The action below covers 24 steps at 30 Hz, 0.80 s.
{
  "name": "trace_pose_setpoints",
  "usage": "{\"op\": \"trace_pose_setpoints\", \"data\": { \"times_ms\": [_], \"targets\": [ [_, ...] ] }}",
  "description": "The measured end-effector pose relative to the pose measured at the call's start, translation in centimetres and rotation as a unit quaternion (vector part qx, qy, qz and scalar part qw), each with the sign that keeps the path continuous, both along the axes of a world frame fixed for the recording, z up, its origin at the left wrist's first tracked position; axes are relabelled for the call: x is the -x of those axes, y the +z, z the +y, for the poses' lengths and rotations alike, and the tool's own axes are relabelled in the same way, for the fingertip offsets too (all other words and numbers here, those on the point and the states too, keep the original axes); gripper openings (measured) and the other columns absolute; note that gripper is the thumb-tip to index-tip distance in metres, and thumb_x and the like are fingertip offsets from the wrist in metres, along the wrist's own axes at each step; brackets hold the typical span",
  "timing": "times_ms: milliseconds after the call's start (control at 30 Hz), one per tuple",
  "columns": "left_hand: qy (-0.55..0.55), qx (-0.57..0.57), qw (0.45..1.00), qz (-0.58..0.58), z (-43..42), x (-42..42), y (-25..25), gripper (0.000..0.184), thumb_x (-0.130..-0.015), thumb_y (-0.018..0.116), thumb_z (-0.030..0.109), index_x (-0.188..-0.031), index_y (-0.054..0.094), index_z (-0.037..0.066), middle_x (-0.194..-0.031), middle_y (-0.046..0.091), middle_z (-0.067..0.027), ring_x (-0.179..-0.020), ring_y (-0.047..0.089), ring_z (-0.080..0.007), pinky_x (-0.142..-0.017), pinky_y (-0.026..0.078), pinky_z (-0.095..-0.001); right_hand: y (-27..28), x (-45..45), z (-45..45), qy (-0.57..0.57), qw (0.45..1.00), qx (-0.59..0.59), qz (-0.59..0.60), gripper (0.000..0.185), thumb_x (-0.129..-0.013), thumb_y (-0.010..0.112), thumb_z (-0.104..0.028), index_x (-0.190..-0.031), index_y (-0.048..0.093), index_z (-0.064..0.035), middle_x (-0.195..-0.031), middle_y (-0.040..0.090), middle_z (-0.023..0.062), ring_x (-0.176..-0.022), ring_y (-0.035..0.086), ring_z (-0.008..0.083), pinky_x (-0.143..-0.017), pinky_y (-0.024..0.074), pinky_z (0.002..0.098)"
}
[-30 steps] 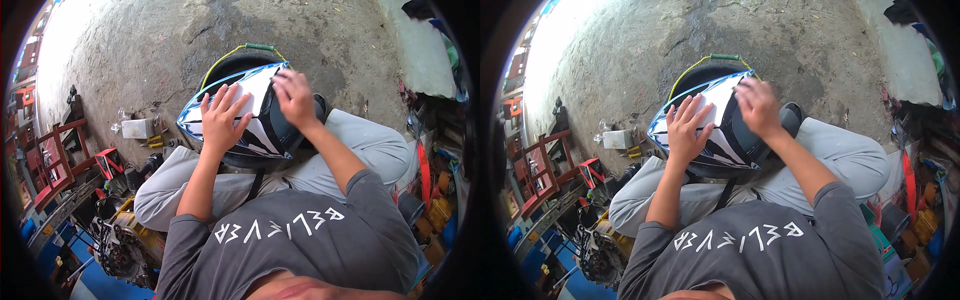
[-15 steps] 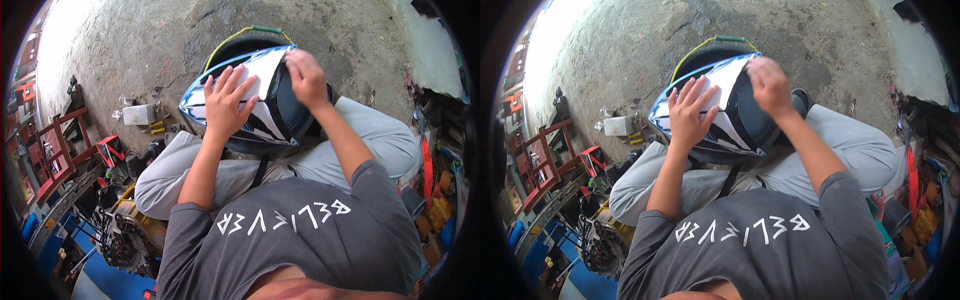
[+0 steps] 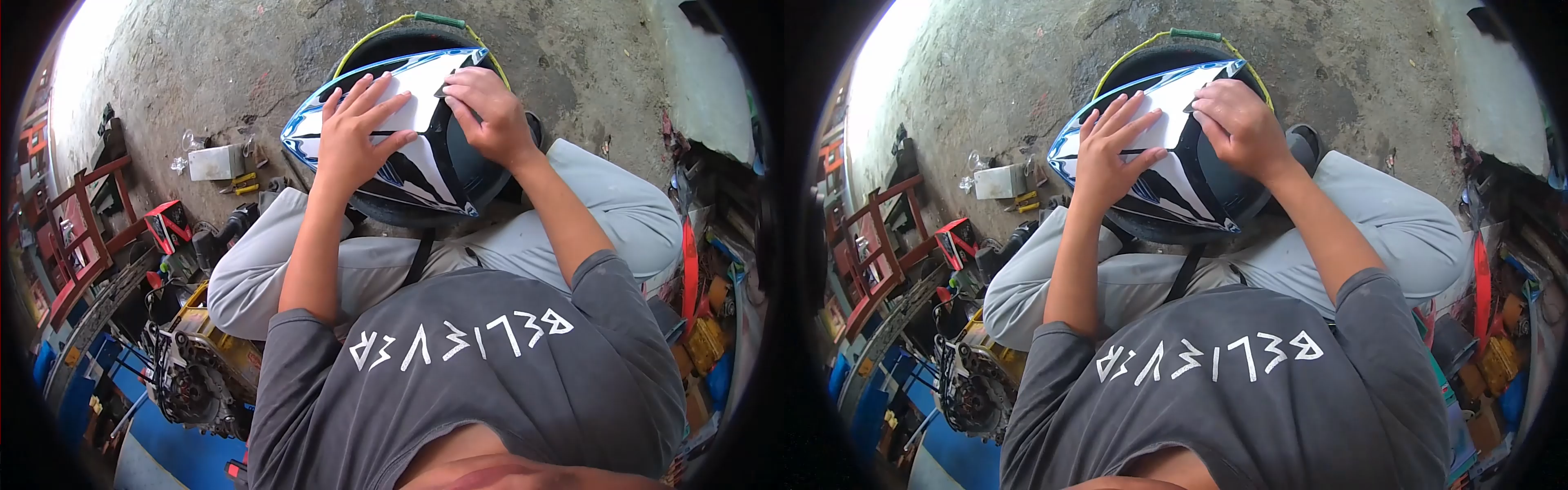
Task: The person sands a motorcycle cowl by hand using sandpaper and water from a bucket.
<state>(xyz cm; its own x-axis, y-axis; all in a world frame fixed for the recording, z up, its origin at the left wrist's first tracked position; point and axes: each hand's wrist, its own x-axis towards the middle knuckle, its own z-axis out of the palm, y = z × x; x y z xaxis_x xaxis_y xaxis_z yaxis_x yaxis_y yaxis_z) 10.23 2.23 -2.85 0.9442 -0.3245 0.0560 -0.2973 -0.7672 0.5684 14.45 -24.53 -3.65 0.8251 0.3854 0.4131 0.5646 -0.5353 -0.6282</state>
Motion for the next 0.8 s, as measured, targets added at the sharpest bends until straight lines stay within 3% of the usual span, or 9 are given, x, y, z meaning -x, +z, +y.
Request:
{"op": "trace_pose_setpoints", "data": {
  "times_ms": [33,167,333,433,567,733,800],
  "targets": [
    [0.001,0.002,1.0,-0.002,0.0,0.0,0.0,0.061,-0.084,0.088,0.047,-0.141,0.075,0.029,-0.161,0.06,-0.0055,-0.153,0.05,-0.0307,-0.129,0.029,-0.0555,0.0,0.1,0.2,0.017,1.0,-0.001,-0.004,0.013,-0.095,0.075,-0.009,-0.106,0.078,-0.0041,-0.114,0.078,0.0135,-0.114,0.072,0.033,-0.1,0.0576,0.0441],
    [0.007,0.017,1.0,-0.006,0.0,0.1,0.0,0.061,-0.082,0.09,0.044,-0.139,0.077,0.027,-0.159,0.062,-0.0067,-0.153,0.052,-0.0309,-0.129,0.03,-0.0555,-1.7,-1.0,-1.6,-0.099,0.995,0.004,0.019,0.012,-0.094,0.075,-0.009,-0.106,0.077,-0.004,-0.113,0.077,0.013,-0.111,0.072,0.0333,-0.1,0.057,0.044],
    [0.008,0.032,0.999,-0.011,0.1,-0.1,-0.4,0.061,-0.08,0.092,0.041,-0.137,0.078,0.024,-0.157,0.064,-0.0075,-0.151,0.053,-0.0312,-0.128,0.033,-0.0557,0.1,0.8,0.4,0.018,0.999,0.006,-0.031,0.013,-0.094,0.075,-0.008,-0.106,0.077,-0.0026,-0.114,0.078,0.0144,-0.111,0.072,0.0343,-0.099,0.0574,0.0426],
    [0.007,0.032,0.999,-0.023,0.0,-0.1,-0.3,0.061,-0.079,0.092,0.041,-0.136,0.078,0.023,-0.156,0.064,-0.0075,-0.151,0.054,-0.0314,-0.127,0.034,-0.0558,-0.6,-0.9,-1.4,0.006,0.999,-0.013,0.042,0.013,-0.094,0.075,-0.009,-0.105,0.078,-0.0021,-0.116,0.078,0.0145,-0.111,0.073,0.0338,-0.101,0.0573,0.0424],
    [0.008,0.035,0.999,-0.034,0.0,0.0,-0.4,0.06,-0.079,0.092,0.041,-0.135,0.079,0.022,-0.156,0.065,-0.0073,-0.15,0.054,-0.0312,-0.126,0.035,-0.0559,-1.2,-1.9,-3.4,-0.012,0.999,0.044,0.011,0.013,-0.096,0.075,-0.01,-0.105,0.079,-0.0019,-0.119,0.079,0.0132,-0.115,0.073,0.0318,-0.105,0.0568,0.0417],
    [0.009,0.026,0.999,-0.037,-0.1,-0.1,-0.5,0.059,-0.08,0.092,0.042,-0.133,0.079,0.022,-0.155,0.065,-0.0069,-0.15,0.055,-0.0309,-0.126,0.035,-0.0553,0.5,-0.6,-1.3,0.074,0.997,0.023,0.027,0.014,-0.096,0.074,-0.009,-0.107,0.079,-0.0022,-0.12,0.079,0.0136,-0.117,0.073,0.032,-0.105,0.0565,0.0421],
    [0.008,0.022,0.999,-0.042,-0.1,0.0,-0.6,0.058,-0.08,0.091,0.043,-0.133,0.079,0.022,-0.155,0.065,-0.0067,-0.15,0.055,-0.0308,-0.126,0.035,-0.0549,-0.5,-1.6,-2.4,0.024,0.998,0.009,0.055,0.014,-0.096,0.074,-0.009,-0.107,0.079,-0.0025,-0.118,0.08,0.0133,-0.117,0.073,0.0315,-0.105,0.0564,0.0417]
  ]
}}
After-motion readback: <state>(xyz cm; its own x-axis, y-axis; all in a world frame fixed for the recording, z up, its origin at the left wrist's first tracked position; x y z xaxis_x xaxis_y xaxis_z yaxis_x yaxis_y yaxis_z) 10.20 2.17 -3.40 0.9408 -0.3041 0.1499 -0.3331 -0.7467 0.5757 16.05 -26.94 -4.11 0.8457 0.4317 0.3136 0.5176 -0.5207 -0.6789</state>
